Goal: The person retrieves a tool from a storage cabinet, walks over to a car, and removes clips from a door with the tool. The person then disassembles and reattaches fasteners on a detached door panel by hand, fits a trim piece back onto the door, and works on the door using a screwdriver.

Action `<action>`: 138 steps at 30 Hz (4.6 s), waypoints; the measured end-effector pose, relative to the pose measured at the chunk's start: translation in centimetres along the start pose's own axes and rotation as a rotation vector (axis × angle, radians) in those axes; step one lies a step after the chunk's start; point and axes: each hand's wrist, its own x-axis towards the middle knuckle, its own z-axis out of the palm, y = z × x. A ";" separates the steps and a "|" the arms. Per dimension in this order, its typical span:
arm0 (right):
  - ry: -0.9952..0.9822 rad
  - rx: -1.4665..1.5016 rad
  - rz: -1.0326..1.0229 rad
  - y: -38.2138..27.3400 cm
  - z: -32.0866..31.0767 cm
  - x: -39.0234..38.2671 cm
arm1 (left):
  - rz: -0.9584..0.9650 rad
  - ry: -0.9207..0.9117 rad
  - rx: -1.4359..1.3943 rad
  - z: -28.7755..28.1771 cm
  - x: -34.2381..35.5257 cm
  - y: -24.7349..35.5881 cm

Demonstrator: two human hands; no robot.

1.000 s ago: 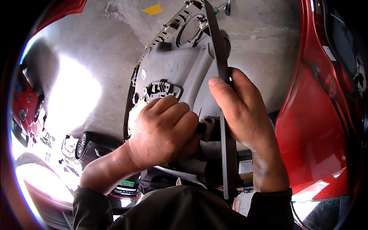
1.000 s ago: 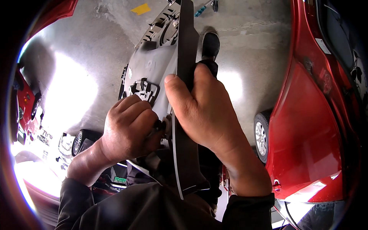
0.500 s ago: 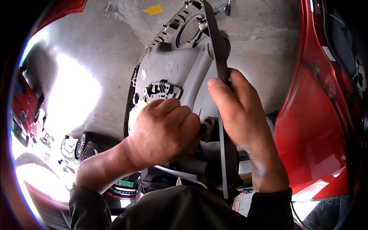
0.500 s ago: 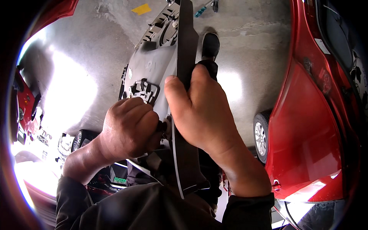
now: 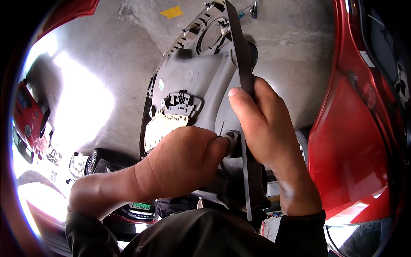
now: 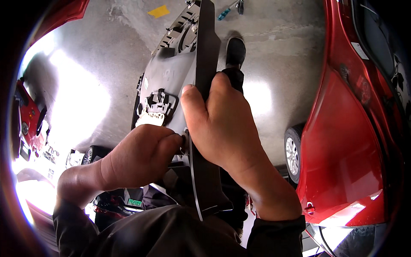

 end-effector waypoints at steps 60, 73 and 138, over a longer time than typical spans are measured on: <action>0.019 0.317 0.057 7.0 5.7 -1.9 | 0.324 -0.368 -0.695 2.0 2.8 -15.5; -0.203 -0.319 -0.211 4.3 3.9 -4.7 | 0.647 -0.275 -0.554 4.5 4.4 -20.2; -0.480 -0.865 0.116 7.6 6.0 0.1 | 0.583 -0.503 -0.762 9.6 14.8 -23.2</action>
